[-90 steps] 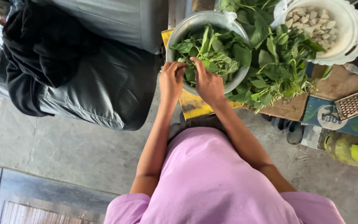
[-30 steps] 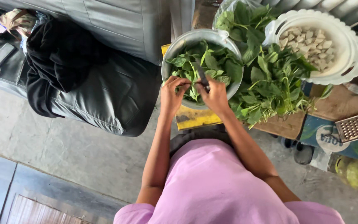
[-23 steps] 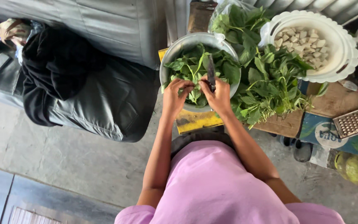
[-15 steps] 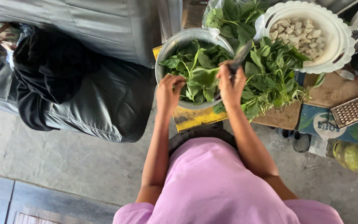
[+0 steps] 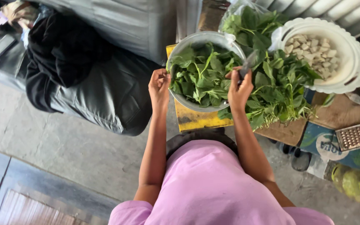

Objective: The person picks leaves from stems and uses a knife to cut them into a metal bowl.

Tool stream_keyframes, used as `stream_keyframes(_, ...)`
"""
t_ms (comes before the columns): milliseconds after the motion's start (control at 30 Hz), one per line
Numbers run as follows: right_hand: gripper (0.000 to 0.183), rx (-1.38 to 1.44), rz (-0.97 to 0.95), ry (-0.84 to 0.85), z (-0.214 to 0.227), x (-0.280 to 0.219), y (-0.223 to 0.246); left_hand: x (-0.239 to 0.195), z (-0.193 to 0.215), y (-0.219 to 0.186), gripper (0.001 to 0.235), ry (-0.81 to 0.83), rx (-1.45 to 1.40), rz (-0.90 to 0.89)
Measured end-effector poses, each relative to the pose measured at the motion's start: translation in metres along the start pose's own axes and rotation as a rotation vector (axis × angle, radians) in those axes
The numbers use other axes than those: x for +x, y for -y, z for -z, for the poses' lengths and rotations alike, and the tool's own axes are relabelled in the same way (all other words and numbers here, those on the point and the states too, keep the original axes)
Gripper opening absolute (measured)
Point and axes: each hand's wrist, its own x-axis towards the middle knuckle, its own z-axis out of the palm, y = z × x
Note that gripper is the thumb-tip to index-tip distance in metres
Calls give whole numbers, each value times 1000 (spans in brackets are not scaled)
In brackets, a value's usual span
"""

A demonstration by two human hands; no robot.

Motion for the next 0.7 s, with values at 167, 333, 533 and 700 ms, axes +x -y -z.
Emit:
stream_keyframes(167,34,-56,-107,263,-14,-6,-8,-7,-4,10,11,58,-172,41)
stream_keyframes(333,29,-127,-111,391,-20,-8,21,-21,-28,11,12,169,-80,77)
stream_keyframes(533,33,-80,45,305,-13,-18,52,-35,-60,-14,14,380,481,136)
stream_keyframes(700,18,-144,-88,246,14,-26,47,-36,-76,-8,15,454,468,88)
